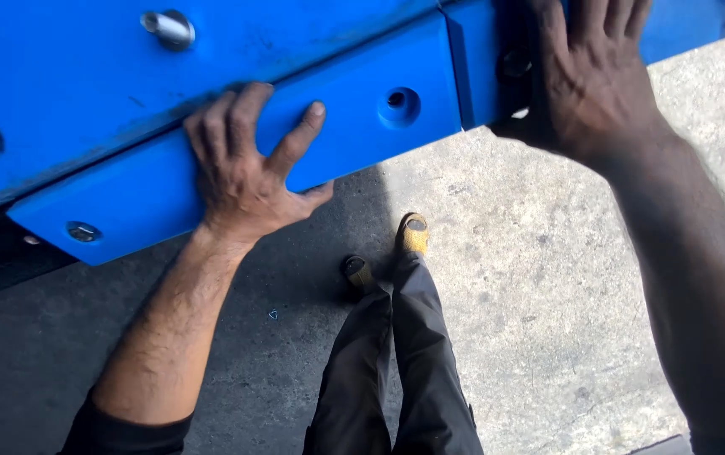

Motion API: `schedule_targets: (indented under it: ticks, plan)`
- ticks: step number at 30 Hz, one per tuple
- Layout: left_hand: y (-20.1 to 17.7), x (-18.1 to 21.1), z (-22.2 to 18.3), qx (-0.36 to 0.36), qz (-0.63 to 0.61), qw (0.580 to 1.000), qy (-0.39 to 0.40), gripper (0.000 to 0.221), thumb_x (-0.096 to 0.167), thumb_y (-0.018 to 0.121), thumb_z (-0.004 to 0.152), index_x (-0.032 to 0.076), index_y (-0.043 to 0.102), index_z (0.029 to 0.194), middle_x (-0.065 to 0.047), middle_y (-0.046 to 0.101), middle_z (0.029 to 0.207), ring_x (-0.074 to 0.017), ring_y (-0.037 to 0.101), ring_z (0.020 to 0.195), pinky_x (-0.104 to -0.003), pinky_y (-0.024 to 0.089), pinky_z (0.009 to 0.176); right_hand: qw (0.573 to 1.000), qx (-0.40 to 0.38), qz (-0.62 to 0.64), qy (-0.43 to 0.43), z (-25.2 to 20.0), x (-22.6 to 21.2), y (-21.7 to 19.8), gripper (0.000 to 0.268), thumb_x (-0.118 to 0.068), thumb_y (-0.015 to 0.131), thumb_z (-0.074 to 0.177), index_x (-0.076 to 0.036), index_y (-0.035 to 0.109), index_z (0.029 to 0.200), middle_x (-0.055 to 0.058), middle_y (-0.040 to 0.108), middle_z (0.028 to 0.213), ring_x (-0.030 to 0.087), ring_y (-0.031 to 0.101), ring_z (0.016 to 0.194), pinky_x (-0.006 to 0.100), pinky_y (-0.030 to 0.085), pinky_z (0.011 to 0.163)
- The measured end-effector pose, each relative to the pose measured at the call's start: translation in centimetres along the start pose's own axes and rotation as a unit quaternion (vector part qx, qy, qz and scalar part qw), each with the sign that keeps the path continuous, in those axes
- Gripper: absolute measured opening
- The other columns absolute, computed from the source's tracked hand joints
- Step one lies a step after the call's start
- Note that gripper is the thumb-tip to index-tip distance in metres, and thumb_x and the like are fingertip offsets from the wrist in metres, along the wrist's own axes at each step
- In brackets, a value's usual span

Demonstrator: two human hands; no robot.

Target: Assembling blue plastic or rubber industrial panels onto a frame using bolts.

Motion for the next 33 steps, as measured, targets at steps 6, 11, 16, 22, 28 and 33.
schedule_targets:
  ticks: [6,11,16,22,28,33]
  plan:
    - [-0.2,0.4,0.4,-0.025,-0.056,0.998,-0.023,0.112,0.067,0.097,0.073,0.04,0.035,0.162,-0.016,0.038,0.149,-0.0341,0.037,0.136,-0.062,0.037,0.107,0.972,0.157,0.169,-0.033,5.0,-8.0,-6.5,0.096,-0.06,0.086,0.075,-0.008,0.048,0.146,0.02,0.042,0.136,0.038,0.04,0.126,0.057,0.034,0.102]
    - [-0.1,0.6,0.6,-0.045,-0.072,0.995,-0.049,0.063,0.066,0.084,0.079,0.037,0.065,0.132,-0.012,0.046,0.139,-0.0321,0.037,0.134,-0.059,0.037,0.105,0.939,0.173,0.294,-0.04,13.4,-15.2,-7.2,0.054,-0.034,0.084,0.098,-0.007,0.063,0.141,0.01,0.055,0.122,0.026,0.05,0.11,0.043,0.041,0.093]
    - [0.6,0.5,0.0,-0.03,-0.079,0.995,-0.055,0.051,0.074,0.073,0.087,0.038,0.07,0.124,-0.01,0.049,0.13,-0.0306,0.036,0.13,-0.061,0.037,0.104,0.933,0.19,0.304,0.021,17.6,-18.2,-4.5,0.036,-0.027,0.083,0.093,-0.015,0.069,0.124,0.003,0.06,0.114,0.023,0.055,0.104,0.041,0.046,0.089]
    - [-0.4,0.5,0.4,-0.03,-0.086,0.993,-0.071,0.059,0.076,0.073,0.089,0.033,0.069,0.129,-0.013,0.049,0.138,-0.0289,0.038,0.134,-0.058,0.037,0.104,0.828,0.198,0.52,0.076,12.5,-17.2,-9.2,0.025,-0.013,0.075,0.102,-0.006,0.063,0.123,0.006,0.066,0.118,0.021,0.072,0.103,0.034,0.062,0.086]
    - [-1.0,0.5,0.6,-0.024,-0.078,0.995,-0.053,0.083,0.063,0.09,0.078,0.042,0.051,0.148,-0.01,0.046,0.146,-0.0286,0.039,0.137,-0.057,0.036,0.109,0.783,0.147,0.536,0.28,2.4,-12.9,-8.2,0.023,-0.002,0.075,0.099,0.001,0.064,0.118,0.01,0.066,0.115,0.019,0.077,0.1,0.027,0.067,0.083]
    - [-0.8,0.7,0.2,-0.011,-0.098,0.994,-0.056,0.103,0.056,0.098,0.073,0.044,0.041,0.159,-0.011,0.043,0.149,-0.0297,0.04,0.139,-0.058,0.036,0.113,0.861,0.123,0.395,0.296,-1.0,-11.6,-6.3,0.023,0.0,0.074,0.1,-0.002,0.068,0.122,0.013,0.063,0.118,0.021,0.075,0.099,0.029,0.064,0.077]
Point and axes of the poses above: each hand's wrist, its own z-axis towards the middle knuckle, its own y-axis out of the palm, x = y × z, the point moved 4 cm from there along z, towards the middle knuckle
